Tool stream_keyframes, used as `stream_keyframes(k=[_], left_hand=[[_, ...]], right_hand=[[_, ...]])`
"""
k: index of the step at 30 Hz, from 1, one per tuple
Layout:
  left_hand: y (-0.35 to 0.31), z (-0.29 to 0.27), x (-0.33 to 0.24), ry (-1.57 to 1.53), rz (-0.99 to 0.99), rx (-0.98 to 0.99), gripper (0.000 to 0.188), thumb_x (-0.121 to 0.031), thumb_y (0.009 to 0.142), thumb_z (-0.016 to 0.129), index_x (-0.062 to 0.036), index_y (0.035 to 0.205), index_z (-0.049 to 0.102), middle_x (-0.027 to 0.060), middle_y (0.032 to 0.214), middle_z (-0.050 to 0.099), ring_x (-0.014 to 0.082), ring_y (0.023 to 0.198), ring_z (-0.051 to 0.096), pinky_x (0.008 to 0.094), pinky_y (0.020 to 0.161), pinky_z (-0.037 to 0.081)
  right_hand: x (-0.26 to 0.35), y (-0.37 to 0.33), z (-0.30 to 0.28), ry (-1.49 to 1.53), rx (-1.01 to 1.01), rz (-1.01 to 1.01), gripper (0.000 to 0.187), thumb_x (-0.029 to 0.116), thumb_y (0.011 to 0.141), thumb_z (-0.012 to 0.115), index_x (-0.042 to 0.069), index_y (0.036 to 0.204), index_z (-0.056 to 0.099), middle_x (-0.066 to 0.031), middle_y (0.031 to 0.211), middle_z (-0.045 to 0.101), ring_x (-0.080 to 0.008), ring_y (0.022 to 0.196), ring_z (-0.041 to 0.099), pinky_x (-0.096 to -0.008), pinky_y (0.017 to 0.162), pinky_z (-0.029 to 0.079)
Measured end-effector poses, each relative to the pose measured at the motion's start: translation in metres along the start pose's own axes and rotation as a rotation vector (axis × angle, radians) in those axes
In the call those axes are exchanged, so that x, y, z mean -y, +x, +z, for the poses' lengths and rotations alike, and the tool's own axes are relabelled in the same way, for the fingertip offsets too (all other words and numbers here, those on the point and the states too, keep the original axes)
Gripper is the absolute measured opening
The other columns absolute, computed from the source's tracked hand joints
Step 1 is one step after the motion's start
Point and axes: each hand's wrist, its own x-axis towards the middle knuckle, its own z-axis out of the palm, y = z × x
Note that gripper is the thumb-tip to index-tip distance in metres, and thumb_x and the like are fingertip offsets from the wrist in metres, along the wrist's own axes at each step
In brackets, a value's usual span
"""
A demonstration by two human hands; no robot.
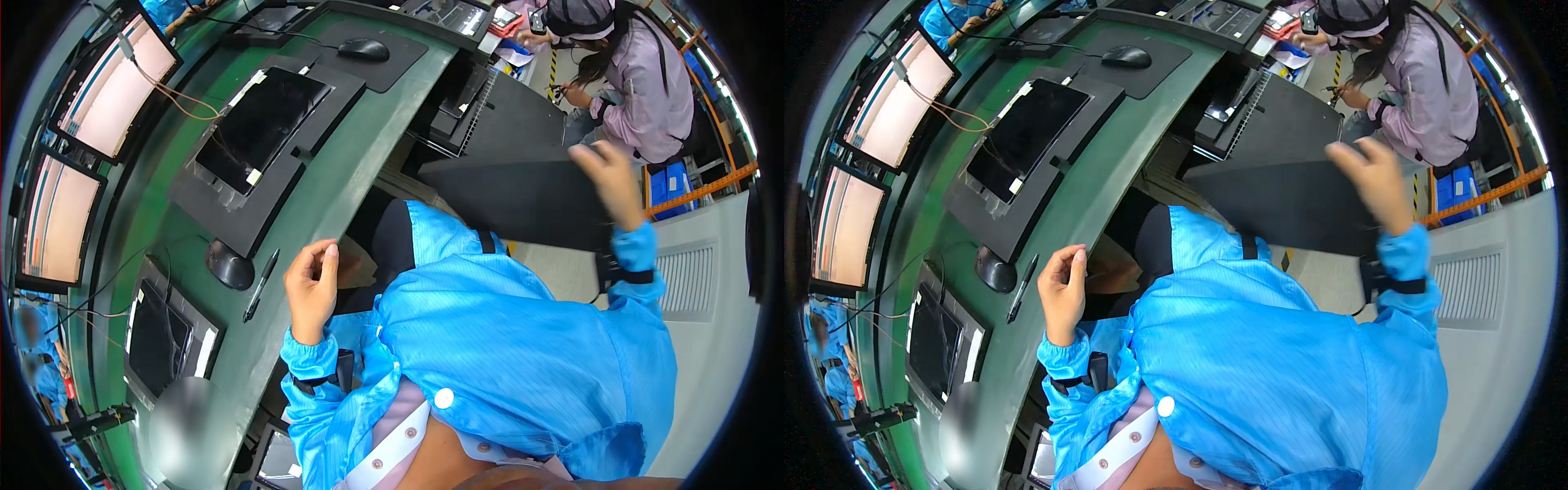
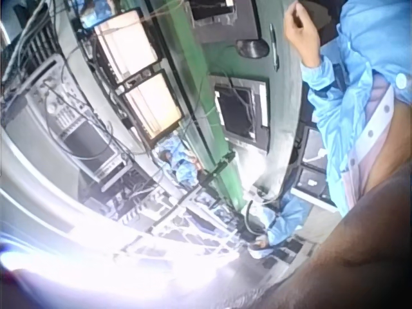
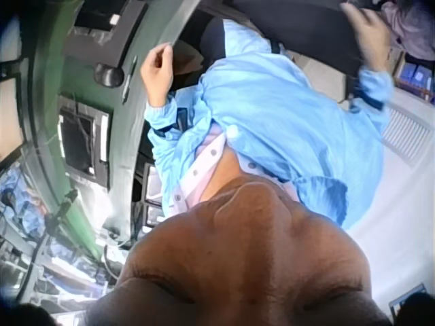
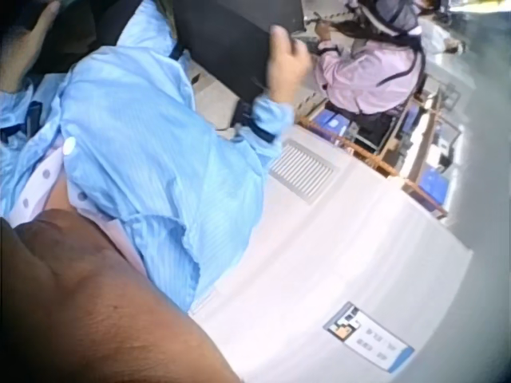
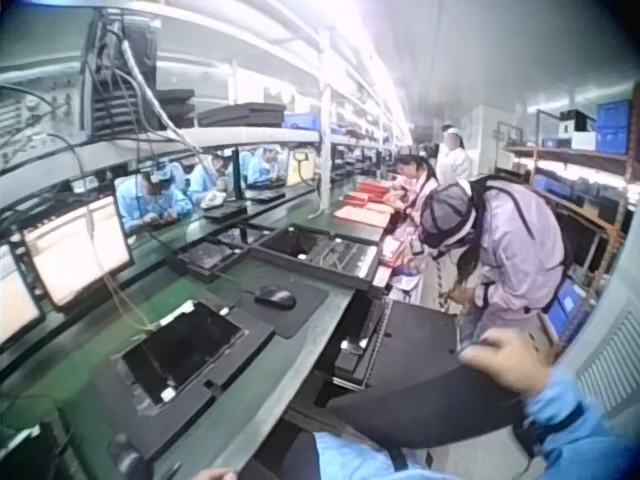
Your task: Inspecting, wiping, and assembling electronic display panels on a factory line.
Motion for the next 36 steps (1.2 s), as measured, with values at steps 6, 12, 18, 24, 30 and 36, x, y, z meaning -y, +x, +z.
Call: stream_keyframes(k=[6,12,18,24,30,36], left_hand=[[0.001,0.001,0.005,-0.078,0.006,-0.04,0.017,-0.015,0.096,0.066,0.0007,0.103,0.069,-0.001,0.079,0.062,0.0056,0.071,0.053,0.0218,0.063,0.043],[0.001,0.0,0.008,-0.074,0.005,-0.063,0.016,-0.013,0.094,0.068,0.0007,0.101,0.07,-0.0001,0.076,0.062,0.0057,0.068,0.053,0.0223,0.062,0.043],[0.0,0.002,0.006,-0.014,-0.061,-0.053,0.016,-0.012,0.095,0.067,0.0022,0.101,0.069,0.0024,0.084,0.066,0.0085,0.079,0.059,0.0238,0.071,0.048],[0.0,0.004,-0.005,-0.057,-0.011,-0.072,0.013,-0.01,0.095,0.065,0.0021,0.099,0.069,-0.0013,0.076,0.061,0.0047,0.068,0.052,0.0218,0.06,0.04],[0.0,0.009,-0.008,-0.019,-0.049,-0.088,0.015,-0.012,0.096,0.064,0.0024,0.1,0.068,-0.001,0.074,0.059,0.0052,0.066,0.053,0.0213,0.058,0.04],[-0.001,0.009,-0.007,-0.027,-0.098,-0.098,0.016,-0.013,0.096,0.065,0.0024,0.101,0.068,-0.0007,0.075,0.06,0.0053,0.066,0.053,0.0208,0.058,0.04]], right_hand=[[-0.006,-0.044,0.118,0.279,0.052,0.051,0.035,0.027,0.085,0.078,-0.001,0.092,0.058,-0.0066,0.076,0.057,-0.0102,0.075,0.051,-0.03,0.066,0.045],[-0.027,-0.084,0.164,0.267,0.083,-0.374,0.034,0.016,0.083,0.078,-0.001,0.097,0.051,-0.0156,0.099,0.054,-0.0292,0.089,0.055,-0.0364,0.08,0.046],[-0.065,-0.087,0.2,0.233,0.016,-0.429,0.038,0.014,0.077,0.082,-0.001,0.095,0.052,-0.0183,0.098,0.054,-0.0342,0.089,0.053,-0.0397,0.079,0.045],[-0.124,-0.082,0.24,0.095,-0.011,-0.645,0.041,0.024,0.078,0.082,0.001,0.094,0.053,-0.0176,0.1,0.056,-0.0357,0.092,0.054,-0.0479,0.088,0.045],[-0.194,-0.088,0.274,-0.163,0.167,-0.532,0.04,0.021,0.079,0.077,-0.001,0.106,0.058,-0.016,0.111,0.056,-0.0349,0.11,0.054,-0.0593,0.113,0.031],[-0.217,-0.087,0.278,-0.14,0.338,-0.25,0.037,0.018,0.084,0.071,-0.006,0.108,0.057,-0.0225,0.12,0.053,-0.0391,0.114,0.052,-0.0487,0.101,0.041]])
